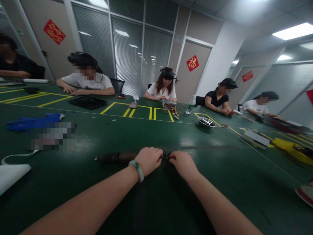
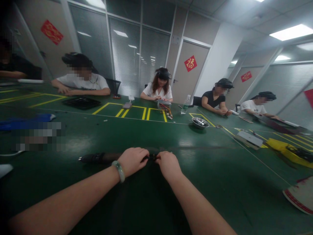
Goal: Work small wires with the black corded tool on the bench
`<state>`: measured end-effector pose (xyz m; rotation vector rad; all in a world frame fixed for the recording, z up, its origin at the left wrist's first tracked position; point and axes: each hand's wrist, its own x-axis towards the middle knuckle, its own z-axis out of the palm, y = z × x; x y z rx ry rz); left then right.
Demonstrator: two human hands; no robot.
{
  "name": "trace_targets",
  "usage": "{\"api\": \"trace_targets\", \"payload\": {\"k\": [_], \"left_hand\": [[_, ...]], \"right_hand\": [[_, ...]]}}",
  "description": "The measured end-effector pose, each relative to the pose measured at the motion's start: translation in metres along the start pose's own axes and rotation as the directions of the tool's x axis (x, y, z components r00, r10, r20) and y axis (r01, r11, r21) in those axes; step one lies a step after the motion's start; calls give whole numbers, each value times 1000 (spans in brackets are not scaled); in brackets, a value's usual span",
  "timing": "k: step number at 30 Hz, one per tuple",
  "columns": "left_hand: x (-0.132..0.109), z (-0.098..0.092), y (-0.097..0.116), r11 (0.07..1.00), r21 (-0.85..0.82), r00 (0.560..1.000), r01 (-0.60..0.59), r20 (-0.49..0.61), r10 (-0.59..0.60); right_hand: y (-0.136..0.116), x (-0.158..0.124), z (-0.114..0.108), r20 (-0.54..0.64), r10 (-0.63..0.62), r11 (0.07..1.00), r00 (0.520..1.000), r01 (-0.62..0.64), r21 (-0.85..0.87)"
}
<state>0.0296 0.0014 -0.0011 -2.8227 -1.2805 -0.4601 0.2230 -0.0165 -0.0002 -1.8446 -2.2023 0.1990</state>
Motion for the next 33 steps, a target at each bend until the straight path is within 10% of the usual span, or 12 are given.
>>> {"api": "trace_targets", "payload": {"k": [14,33], "left_hand": [[1,3,-6,999,-3,999,-33,-18,33],[2,4,-7,1000,1,1000,-27,5,27]], "right_hand": [[-6,0,6,-123,-208,969,970,221,106],[-2,1,9,-82,-125,968,989,140,210]]}}
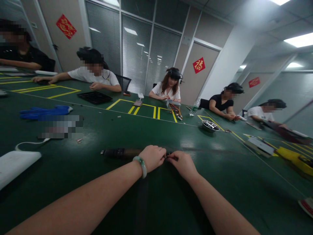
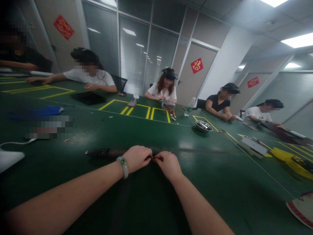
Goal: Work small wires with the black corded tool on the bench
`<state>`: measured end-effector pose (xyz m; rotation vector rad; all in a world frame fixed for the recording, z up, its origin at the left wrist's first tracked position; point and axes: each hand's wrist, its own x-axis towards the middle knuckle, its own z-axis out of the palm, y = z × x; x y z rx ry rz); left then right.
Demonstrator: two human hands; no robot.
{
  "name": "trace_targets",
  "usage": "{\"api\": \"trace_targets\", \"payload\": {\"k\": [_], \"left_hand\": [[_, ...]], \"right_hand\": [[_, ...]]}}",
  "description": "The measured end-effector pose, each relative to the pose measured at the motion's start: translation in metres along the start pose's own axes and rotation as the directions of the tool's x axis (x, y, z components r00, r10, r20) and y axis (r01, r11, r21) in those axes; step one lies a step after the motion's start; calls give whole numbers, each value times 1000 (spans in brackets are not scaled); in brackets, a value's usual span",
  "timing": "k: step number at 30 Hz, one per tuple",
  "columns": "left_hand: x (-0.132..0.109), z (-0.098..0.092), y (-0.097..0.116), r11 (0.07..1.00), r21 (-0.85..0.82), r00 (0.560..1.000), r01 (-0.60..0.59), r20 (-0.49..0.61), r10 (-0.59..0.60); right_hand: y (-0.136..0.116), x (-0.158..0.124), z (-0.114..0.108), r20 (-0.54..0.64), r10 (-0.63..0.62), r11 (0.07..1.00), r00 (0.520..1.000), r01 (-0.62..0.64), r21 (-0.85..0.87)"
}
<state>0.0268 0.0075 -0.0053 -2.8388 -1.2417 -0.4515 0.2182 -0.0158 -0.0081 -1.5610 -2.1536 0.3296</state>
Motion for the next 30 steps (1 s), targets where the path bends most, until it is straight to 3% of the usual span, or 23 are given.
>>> {"api": "trace_targets", "payload": {"k": [15,25,30], "left_hand": [[1,-2,2,999,37,998,-39,-46,41],[1,-5,4,998,38,998,-53,-37,54],[0,-6,5,998,26,998,-51,-43,52]], "right_hand": [[1,0,4,-67,-57,998,996,56,-12],[7,8,12,-98,-258,946,961,231,-230],[10,15,17,6,-313,898,950,298,-324]]}}
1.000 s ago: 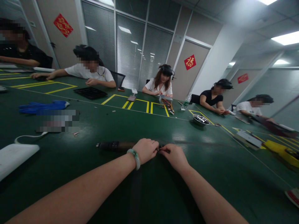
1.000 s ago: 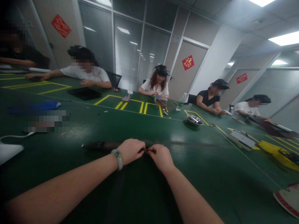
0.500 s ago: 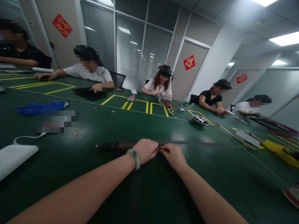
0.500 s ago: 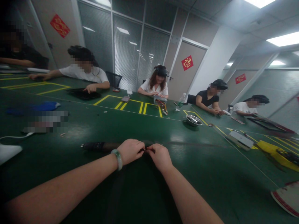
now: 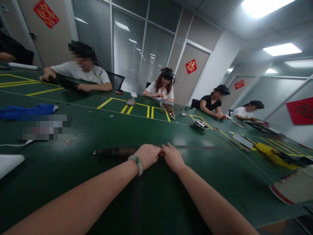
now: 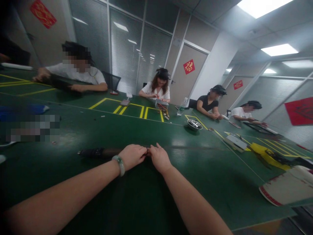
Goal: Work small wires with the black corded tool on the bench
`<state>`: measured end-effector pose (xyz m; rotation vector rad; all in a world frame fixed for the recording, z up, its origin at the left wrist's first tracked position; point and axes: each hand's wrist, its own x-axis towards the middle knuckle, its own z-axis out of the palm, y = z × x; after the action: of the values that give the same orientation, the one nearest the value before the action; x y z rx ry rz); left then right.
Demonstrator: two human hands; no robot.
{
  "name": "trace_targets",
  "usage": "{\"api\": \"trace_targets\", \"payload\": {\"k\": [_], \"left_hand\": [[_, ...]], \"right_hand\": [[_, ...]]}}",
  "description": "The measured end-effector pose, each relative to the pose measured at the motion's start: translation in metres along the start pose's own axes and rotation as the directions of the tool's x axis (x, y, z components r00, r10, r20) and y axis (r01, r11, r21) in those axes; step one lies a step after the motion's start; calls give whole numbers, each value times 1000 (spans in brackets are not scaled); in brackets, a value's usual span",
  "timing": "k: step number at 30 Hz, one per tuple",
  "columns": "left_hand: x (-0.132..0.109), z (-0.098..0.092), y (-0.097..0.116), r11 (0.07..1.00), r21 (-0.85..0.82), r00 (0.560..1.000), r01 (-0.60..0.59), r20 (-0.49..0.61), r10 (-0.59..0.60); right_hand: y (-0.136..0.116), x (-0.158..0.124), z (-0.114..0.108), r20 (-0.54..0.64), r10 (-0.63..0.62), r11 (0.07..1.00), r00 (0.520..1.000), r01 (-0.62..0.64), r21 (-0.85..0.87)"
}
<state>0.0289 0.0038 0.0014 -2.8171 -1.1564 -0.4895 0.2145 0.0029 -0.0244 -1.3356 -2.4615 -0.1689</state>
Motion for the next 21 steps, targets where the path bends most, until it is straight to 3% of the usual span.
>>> {"api": "trace_targets", "payload": {"k": [5,9,12,15,17,19,21], "left_hand": [[-2,-1,1,1000,-6,1000,2,-8,-2],[-6,-5,1,997,-22,982,-77,-176,72],[-11,-12,1,986,-58,961,-159,-237,141],[-14,-17,1,975,-83,953,-207,-244,182],[-14,-17,2,968,-97,953,-231,-225,204],[-13,-13,3,964,-113,957,-239,-194,214],[-11,-6,4,966,-131,967,-223,-157,202]], "right_hand": [[-2,5,-2,101,-3,995,995,13,-101],[3,12,-3,116,48,991,992,-33,-128],[22,8,-13,123,153,976,981,-131,-171],[58,-23,-40,96,324,924,941,-293,-245],[88,-62,-63,68,440,866,896,-403,-296],[122,-114,-86,43,578,774,815,-532,-342],[155,-172,-102,14,766,600,642,-707,-376]]}}
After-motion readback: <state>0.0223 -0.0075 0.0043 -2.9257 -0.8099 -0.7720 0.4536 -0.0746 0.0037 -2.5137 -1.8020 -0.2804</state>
